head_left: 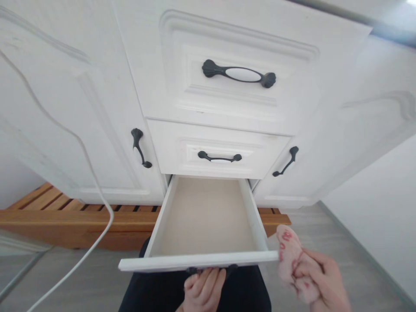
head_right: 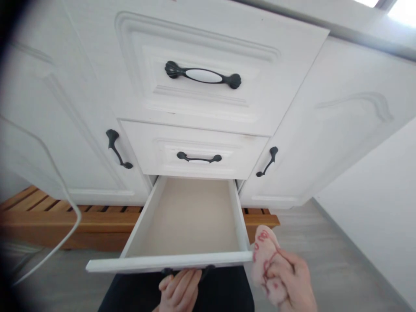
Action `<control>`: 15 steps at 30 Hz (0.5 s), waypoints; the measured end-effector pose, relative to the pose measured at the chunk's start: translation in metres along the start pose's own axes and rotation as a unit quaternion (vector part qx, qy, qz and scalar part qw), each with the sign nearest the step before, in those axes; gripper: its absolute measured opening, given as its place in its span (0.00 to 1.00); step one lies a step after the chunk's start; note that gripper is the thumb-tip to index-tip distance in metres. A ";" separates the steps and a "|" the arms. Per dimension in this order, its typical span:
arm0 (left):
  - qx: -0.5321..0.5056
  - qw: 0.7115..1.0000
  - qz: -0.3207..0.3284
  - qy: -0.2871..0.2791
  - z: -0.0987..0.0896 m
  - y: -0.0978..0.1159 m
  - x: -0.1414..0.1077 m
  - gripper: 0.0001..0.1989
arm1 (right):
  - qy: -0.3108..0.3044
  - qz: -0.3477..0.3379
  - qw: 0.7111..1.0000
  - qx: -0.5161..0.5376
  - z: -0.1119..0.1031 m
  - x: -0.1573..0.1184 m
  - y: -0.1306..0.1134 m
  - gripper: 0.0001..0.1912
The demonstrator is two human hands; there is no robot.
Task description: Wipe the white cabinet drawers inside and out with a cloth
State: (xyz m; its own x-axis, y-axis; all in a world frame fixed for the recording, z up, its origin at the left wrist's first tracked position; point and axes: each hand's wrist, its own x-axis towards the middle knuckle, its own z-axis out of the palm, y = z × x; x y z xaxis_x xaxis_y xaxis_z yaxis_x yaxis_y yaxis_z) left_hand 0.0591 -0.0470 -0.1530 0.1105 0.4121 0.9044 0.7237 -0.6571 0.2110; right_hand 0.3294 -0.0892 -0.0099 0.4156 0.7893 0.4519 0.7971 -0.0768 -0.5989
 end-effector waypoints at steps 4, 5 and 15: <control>-0.013 0.998 -0.020 -0.059 0.003 -0.007 0.013 0.17 | 0.084 0.017 0.996 -0.038 0.053 -0.041 0.009 0.09; -0.025 0.996 -0.025 -0.083 0.003 -0.010 0.021 0.19 | 0.089 0.030 0.995 -0.021 0.073 -0.051 0.008 0.12; 0.034 0.952 0.012 -0.303 0.032 -0.064 0.104 0.24 | -0.145 0.186 0.939 0.252 0.163 -0.103 -0.030 0.23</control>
State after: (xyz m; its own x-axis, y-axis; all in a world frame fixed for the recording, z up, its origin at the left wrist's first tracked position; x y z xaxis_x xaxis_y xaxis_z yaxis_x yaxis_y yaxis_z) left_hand 0.0462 0.0581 -0.0847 0.4847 0.6999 0.5246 0.7563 -0.6366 0.1506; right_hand 0.1916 -0.0690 -0.1464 0.4289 0.9033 -0.0065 0.2822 -0.1408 -0.9490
